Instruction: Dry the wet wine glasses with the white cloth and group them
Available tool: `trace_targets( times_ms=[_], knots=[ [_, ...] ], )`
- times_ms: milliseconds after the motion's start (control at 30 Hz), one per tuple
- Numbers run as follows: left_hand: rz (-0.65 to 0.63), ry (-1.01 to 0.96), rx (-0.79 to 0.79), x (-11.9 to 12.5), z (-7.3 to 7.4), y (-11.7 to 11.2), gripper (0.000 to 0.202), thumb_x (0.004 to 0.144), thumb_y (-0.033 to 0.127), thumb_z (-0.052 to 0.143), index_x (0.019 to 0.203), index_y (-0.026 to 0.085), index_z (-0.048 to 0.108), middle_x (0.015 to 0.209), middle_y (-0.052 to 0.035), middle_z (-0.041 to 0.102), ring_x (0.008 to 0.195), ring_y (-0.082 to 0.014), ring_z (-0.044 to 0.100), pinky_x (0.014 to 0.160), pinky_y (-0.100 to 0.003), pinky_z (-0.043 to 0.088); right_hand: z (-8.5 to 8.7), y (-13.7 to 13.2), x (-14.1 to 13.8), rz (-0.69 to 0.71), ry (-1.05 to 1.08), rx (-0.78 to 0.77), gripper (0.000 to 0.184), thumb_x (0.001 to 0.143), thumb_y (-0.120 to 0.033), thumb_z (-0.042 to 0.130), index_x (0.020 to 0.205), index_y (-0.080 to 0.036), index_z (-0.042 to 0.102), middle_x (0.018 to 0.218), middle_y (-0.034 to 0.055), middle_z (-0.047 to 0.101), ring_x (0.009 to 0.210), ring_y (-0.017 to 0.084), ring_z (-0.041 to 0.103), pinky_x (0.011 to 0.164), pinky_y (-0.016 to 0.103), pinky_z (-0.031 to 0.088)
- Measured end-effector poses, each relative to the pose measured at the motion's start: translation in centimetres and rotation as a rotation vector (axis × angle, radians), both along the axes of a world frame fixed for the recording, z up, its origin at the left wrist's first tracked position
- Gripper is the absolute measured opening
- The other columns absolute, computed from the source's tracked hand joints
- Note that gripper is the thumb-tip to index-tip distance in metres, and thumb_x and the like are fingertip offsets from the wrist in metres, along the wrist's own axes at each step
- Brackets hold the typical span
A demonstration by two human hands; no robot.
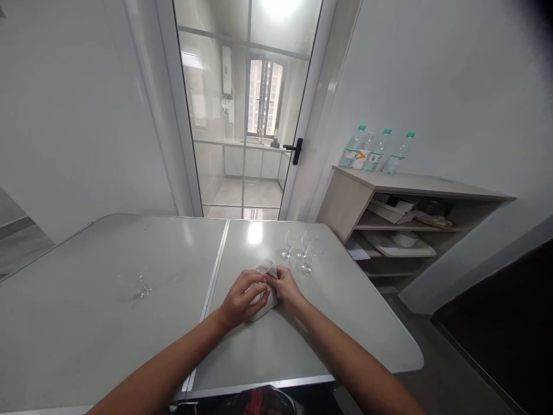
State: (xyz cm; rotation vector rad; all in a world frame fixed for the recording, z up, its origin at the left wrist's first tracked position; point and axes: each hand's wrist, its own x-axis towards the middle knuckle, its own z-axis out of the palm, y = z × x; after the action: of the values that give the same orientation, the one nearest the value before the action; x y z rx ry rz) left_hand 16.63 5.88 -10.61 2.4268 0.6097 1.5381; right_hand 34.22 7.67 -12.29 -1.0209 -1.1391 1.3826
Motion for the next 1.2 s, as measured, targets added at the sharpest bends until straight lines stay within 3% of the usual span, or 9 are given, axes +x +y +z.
trace_targets(
  times_ms=[167, 367, 500, 600, 767, 867, 967, 1067, 1200],
  knots=[
    [-0.024, 0.001, 0.090, -0.2, 0.1, -0.4, 0.024, 0.086, 0.013, 0.068, 0.106, 0.026, 0.069, 0.104, -0.0103, 0.072, 0.099, -0.0247, 0.068, 0.086, -0.044, 0.057, 0.0, -0.6, -0.7, 0.164, 0.101, -0.126, 0.035, 0.065, -0.040, 0.085, 0.076, -0.013, 0.066, 0.065, -0.0017, 0.059, 0.060, 0.011, 0.049, 0.057, 0.023, 0.037],
    [0.049, -0.044, 0.172, 0.2, 0.8, -0.3, 0.021, 0.085, 0.010, 0.069, 0.101, 0.023, 0.066, 0.100, -0.0087, 0.068, 0.095, -0.0218, 0.067, 0.082, -0.039, 0.058, 0.1, 0.1, 0.4, -0.008, -0.043, -0.045, 0.039, 0.061, -0.044, 0.088, 0.066, -0.012, 0.066, 0.058, -0.0032, 0.054, 0.055, 0.009, 0.043, 0.052, 0.021, 0.031],
    [0.046, -0.056, 0.263, 0.3, 1.2, -0.1, 0.025, 0.084, 0.006, 0.069, 0.103, 0.020, 0.063, 0.101, -0.0089, 0.066, 0.096, -0.0207, 0.065, 0.082, -0.037, 0.058, 0.3, 0.1, 0.2, 0.111, 0.043, -0.084, 0.040, 0.065, -0.049, 0.083, 0.079, -0.014, 0.070, 0.069, 0.0006, 0.064, 0.060, 0.012, 0.053, 0.057, 0.024, 0.040],
    [0.008, -0.012, 0.268, 0.4, 1.3, -0.3, 0.030, 0.084, 0.004, 0.067, 0.109, 0.020, 0.062, 0.102, -0.0096, 0.066, 0.097, -0.0207, 0.065, 0.082, -0.038, 0.059, -0.2, 0.0, 0.1, 0.151, 0.000, -0.121, 0.037, 0.058, -0.041, 0.088, 0.069, -0.012, 0.068, 0.063, -0.0001, 0.060, 0.057, 0.012, 0.051, 0.054, 0.023, 0.038],
    [0.000, -0.012, 0.279, 0.7, 1.4, -0.3, 0.028, 0.083, 0.003, 0.068, 0.105, 0.018, 0.061, 0.100, -0.0095, 0.065, 0.097, -0.0210, 0.064, 0.082, -0.038, 0.059, -0.7, 0.5, 0.6, -0.017, -0.052, -0.037, 0.032, 0.061, -0.037, 0.086, 0.066, -0.013, 0.067, 0.059, -0.0034, 0.055, 0.056, 0.009, 0.045, 0.053, 0.021, 0.032],
    [-0.010, -0.014, 0.299, 0.9, 1.4, -0.3, 0.025, 0.084, 0.004, 0.068, 0.103, 0.018, 0.061, 0.099, -0.0093, 0.065, 0.097, -0.0209, 0.065, 0.082, -0.039, 0.060, -0.5, 0.4, 0.3, 0.066, -0.044, -0.012, 0.031, 0.068, -0.042, 0.080, 0.075, -0.014, 0.068, 0.066, -0.0017, 0.060, 0.060, 0.011, 0.049, 0.056, 0.022, 0.037],
    [-0.040, 0.027, 0.322, 0.9, 1.3, -0.4, 0.028, 0.083, 0.003, 0.068, 0.106, 0.017, 0.061, 0.101, -0.0110, 0.065, 0.097, -0.0216, 0.065, 0.080, -0.038, 0.060, -0.4, 0.2, 0.0, 0.150, -0.118, -0.026, 0.033, 0.067, -0.043, 0.079, 0.066, -0.013, 0.064, 0.060, -0.0026, 0.053, 0.056, 0.011, 0.045, 0.053, 0.022, 0.033],
    [-0.045, 0.051, 0.326, 0.8, 1.1, -0.4, 0.028, 0.084, 0.003, 0.068, 0.106, 0.018, 0.060, 0.100, -0.0106, 0.065, 0.099, -0.0225, 0.064, 0.081, -0.039, 0.060, -0.4, 0.3, 0.4, 0.039, -0.183, 0.026, 0.033, 0.064, -0.038, 0.081, 0.058, -0.014, 0.060, 0.055, -0.0043, 0.047, 0.055, 0.009, 0.039, 0.052, 0.022, 0.028],
    [-0.017, 0.029, 0.326, 0.8, 1.1, -0.4, 0.026, 0.084, 0.003, 0.068, 0.104, 0.018, 0.060, 0.100, -0.0102, 0.064, 0.104, -0.0242, 0.063, 0.084, -0.042, 0.060, -0.1, 0.7, 0.7, -0.035, -0.219, 0.080, 0.028, 0.070, -0.039, 0.077, 0.067, -0.014, 0.064, 0.062, -0.0028, 0.052, 0.061, 0.011, 0.043, 0.056, 0.022, 0.033]
  ],
)
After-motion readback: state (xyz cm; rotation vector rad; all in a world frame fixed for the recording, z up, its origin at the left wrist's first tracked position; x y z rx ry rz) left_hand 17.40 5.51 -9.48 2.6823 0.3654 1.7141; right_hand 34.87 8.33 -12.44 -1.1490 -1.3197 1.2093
